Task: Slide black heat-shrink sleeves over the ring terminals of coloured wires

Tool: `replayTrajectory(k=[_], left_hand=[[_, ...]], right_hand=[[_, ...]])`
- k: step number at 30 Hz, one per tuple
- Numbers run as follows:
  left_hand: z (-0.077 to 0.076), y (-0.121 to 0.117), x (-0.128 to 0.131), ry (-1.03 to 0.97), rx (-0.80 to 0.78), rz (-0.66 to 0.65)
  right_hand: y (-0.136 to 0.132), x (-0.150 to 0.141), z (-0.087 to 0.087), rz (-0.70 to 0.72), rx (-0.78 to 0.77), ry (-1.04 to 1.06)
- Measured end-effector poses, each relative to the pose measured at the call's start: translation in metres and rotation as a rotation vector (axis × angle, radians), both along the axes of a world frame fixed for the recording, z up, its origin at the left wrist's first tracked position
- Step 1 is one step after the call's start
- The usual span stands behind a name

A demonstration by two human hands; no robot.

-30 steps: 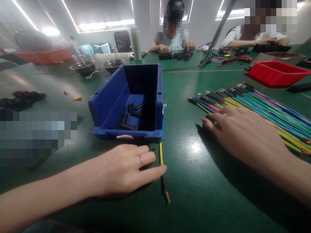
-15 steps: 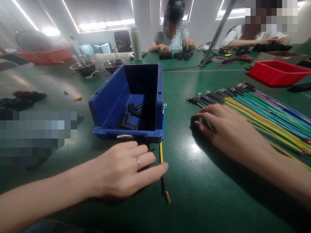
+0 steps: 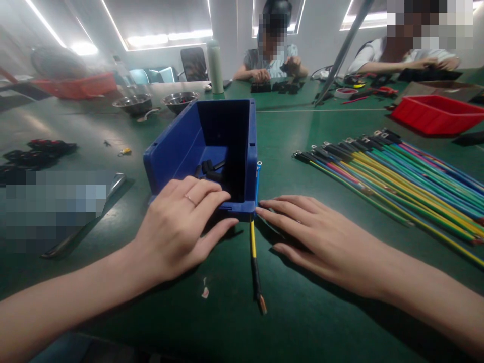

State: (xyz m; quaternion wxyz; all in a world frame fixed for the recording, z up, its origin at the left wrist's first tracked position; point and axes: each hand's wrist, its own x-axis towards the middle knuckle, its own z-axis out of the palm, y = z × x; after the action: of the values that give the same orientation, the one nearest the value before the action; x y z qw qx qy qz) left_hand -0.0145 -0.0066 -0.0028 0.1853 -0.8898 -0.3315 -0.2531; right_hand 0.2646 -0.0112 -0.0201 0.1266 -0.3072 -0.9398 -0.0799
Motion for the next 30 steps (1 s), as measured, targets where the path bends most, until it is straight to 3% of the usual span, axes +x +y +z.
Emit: replayTrajectory(k=[9,16,22,30], left_hand=[[-0.004,0.008,-0.006,-0.074,-0.126,-0.147],[-0.013,-0.001,-0.004,-0.074,-0.039,-0.217],[-0.013,-0.006,0.002,-0.041,0.033,-0.198],[-0.011,0.0,0.001,-0.054,0.006,-0.205]], right_hand=[[-0.004,0.0,-0.004,0.025,0.051,-0.06],[-0.003,-0.003,-0.001,0.046,0.034,0.014],[-0.001,-0.005,0.001,0.045,-0.003,0.087],[0.003,0.004,-0.002,-0.174,0.034,0.156]])
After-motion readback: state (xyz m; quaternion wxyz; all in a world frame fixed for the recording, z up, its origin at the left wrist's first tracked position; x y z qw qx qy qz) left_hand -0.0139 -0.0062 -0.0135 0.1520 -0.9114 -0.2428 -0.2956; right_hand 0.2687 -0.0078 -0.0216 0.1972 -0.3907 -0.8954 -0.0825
